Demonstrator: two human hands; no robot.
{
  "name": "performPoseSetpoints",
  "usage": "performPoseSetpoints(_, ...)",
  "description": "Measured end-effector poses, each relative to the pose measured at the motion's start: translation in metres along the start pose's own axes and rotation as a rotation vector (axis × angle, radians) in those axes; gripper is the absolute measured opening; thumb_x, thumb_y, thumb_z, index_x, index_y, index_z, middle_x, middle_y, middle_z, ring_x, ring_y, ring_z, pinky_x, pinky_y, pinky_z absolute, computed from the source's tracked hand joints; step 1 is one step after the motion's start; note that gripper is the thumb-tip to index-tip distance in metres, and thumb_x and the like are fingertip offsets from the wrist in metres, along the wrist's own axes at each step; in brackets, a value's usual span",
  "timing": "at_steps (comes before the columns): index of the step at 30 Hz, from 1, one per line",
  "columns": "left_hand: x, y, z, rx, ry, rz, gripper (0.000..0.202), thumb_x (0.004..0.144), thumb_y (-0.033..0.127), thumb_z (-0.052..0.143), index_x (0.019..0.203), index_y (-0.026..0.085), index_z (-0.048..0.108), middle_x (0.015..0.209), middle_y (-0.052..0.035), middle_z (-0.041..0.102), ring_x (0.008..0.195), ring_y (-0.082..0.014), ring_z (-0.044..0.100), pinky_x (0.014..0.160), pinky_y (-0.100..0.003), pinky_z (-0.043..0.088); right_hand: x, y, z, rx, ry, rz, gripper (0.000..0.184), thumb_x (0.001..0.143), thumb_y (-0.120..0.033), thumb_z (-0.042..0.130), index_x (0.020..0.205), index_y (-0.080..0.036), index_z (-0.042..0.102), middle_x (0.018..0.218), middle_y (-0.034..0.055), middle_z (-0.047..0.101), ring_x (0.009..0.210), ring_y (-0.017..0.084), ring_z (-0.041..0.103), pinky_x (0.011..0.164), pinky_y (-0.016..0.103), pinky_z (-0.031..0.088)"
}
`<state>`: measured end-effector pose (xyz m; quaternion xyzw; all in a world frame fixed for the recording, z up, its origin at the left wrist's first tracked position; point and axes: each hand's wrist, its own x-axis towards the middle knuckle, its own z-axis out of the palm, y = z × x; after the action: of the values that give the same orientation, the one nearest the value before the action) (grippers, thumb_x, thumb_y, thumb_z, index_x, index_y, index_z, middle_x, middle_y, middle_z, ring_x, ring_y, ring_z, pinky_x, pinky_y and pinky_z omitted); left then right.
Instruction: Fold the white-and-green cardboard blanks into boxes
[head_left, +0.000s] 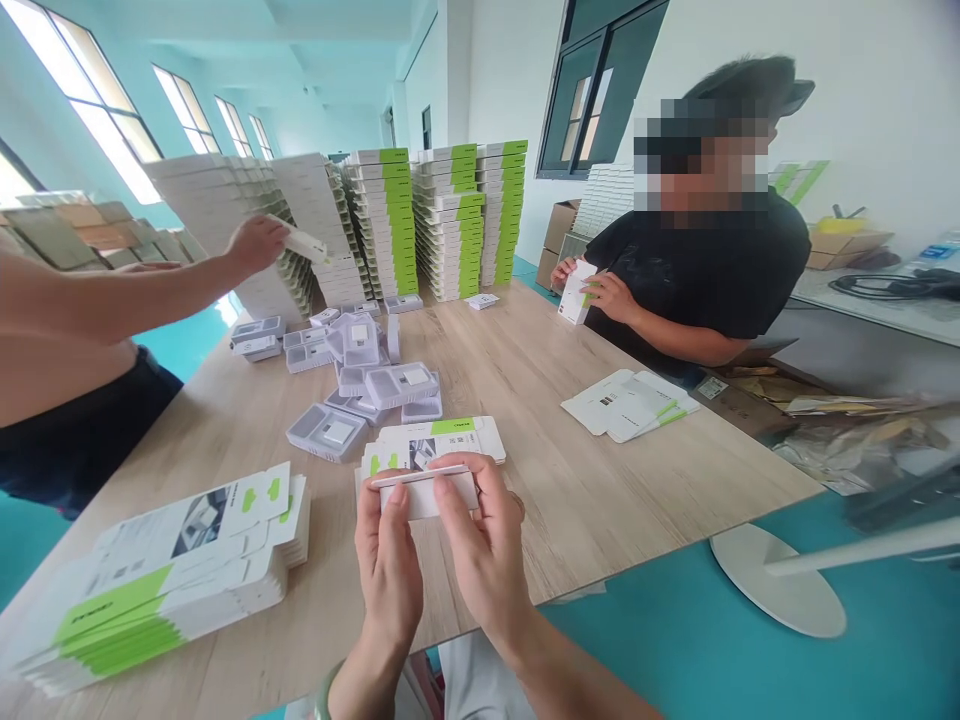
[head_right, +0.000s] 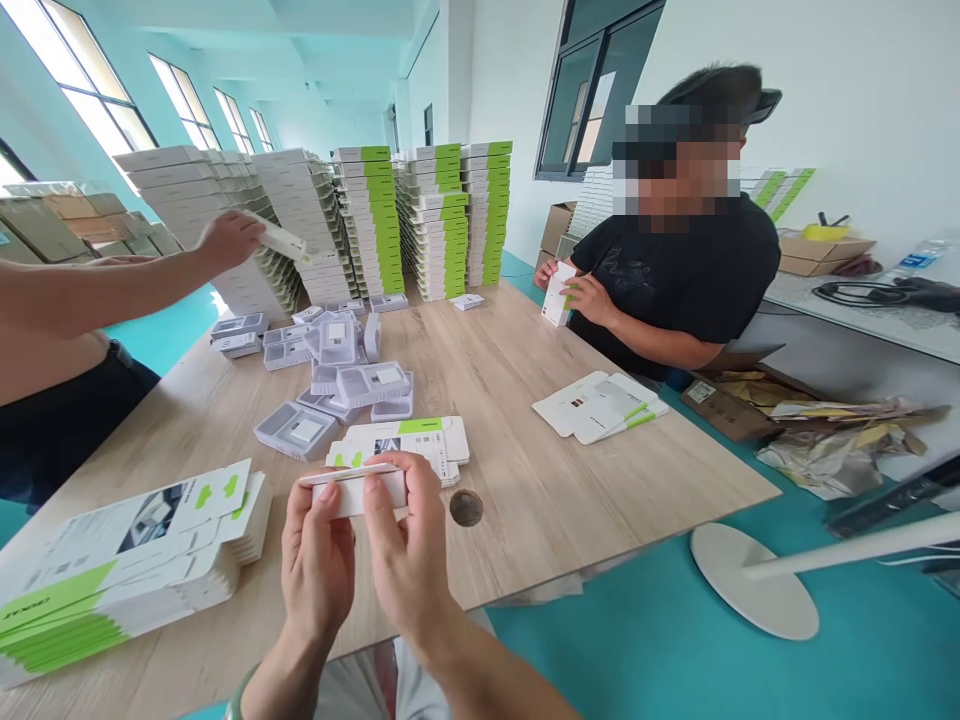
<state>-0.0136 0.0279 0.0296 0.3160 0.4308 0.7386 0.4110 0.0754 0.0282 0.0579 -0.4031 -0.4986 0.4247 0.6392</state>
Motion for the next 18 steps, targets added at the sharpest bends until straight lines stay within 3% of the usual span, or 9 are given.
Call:
performPoseSetpoints(3,-0.001,0.001,0.0,0.025,0.049,-0.011,0.024,0.093,0.05,0.071,0.095,0.026,0.073,0.088,-0.0017,0.069,0.077,-0.0187,0.064,0.064,-0.025,0.054,0.002,0.002,0.0,0.032,0.011,0.032,0.023,0.099,-0.042,0.061,0.105,-0.025,0.076,0.113,0.0091,0.08,0.109,0.029,0.074,0.091,0.043,0.061)
performPoseSetpoints(5,-0.001,0.004,-0.003,0.04,0.016,-0.013,0.029,0.094,0.054,0.068,0.099,0.026,0.074,0.091,-0.0033,0.07,0.078,-0.0197,0.065,0.061,-0.025,0.053,0.004,0.003,-0.002,0.084,0.018,0.077,0.028,0.1,-0.042,0.057,0.11,-0.026,0.077,0.115,0.0086,0.081,0.114,0.029,0.073,0.098,0.045,0.059)
performPoseSetpoints(8,0.001,0.01,-0.01,0.057,-0.107,0.007,0.042,0.093,0.062,0.066,0.111,0.025,0.074,0.109,-0.0073,0.073,0.101,-0.0244,0.069,0.078,-0.028,0.058,0.007,0.004,-0.007,0.179,0.061,0.162,0.034,0.101,-0.046,0.055,0.122,-0.027,0.074,0.115,0.0083,0.082,0.12,0.03,0.072,0.104,0.05,0.055)
performPoseSetpoints(10,0.002,0.014,-0.016,0.12,-0.219,0.022,0.043,0.091,0.057,0.073,0.121,0.026,0.072,0.122,-0.0091,0.072,0.114,-0.0259,0.069,0.091,-0.031,0.057,0.008,0.003,-0.01,0.223,0.084,0.17,0.039,0.103,-0.053,0.053,0.128,-0.027,0.069,0.118,0.0091,0.081,0.123,0.031,0.07,0.107,0.053,0.053)
performPoseSetpoints(12,0.005,0.016,-0.022,0.208,-0.277,0.074,0.044,0.088,0.049,0.081,0.124,0.025,0.069,0.121,-0.01,0.074,0.109,-0.0248,0.071,0.09,-0.031,0.058,0.008,0.002,-0.014,0.228,0.042,0.145,0.046,0.104,-0.06,0.051,0.132,-0.028,0.066,0.127,0.0106,0.078,0.127,0.031,0.068,0.108,0.052,0.053)
performPoseSetpoints(15,0.009,0.016,-0.027,0.296,-0.2,0.21,0.041,0.083,0.049,0.086,0.112,0.023,0.071,0.1,-0.0072,0.077,0.087,-0.0203,0.073,0.076,-0.026,0.058,0.004,0.003,-0.017,0.163,-0.119,0.08,0.052,0.104,-0.063,0.052,0.143,-0.029,0.058,0.143,0.0116,0.069,0.13,0.029,0.067,0.104,0.046,0.058)
performPoseSetpoints(18,0.007,0.014,-0.026,0.343,-0.1,0.244,0.044,0.077,0.052,0.09,0.101,0.022,0.07,0.091,-0.005,0.077,0.076,-0.0177,0.071,0.068,-0.023,0.057,-0.004,0.01,-0.015,0.058,-0.193,-0.003,0.047,0.106,-0.056,0.054,0.145,-0.029,0.057,0.141,0.0117,0.071,0.129,0.028,0.069,0.105,0.041,0.059)
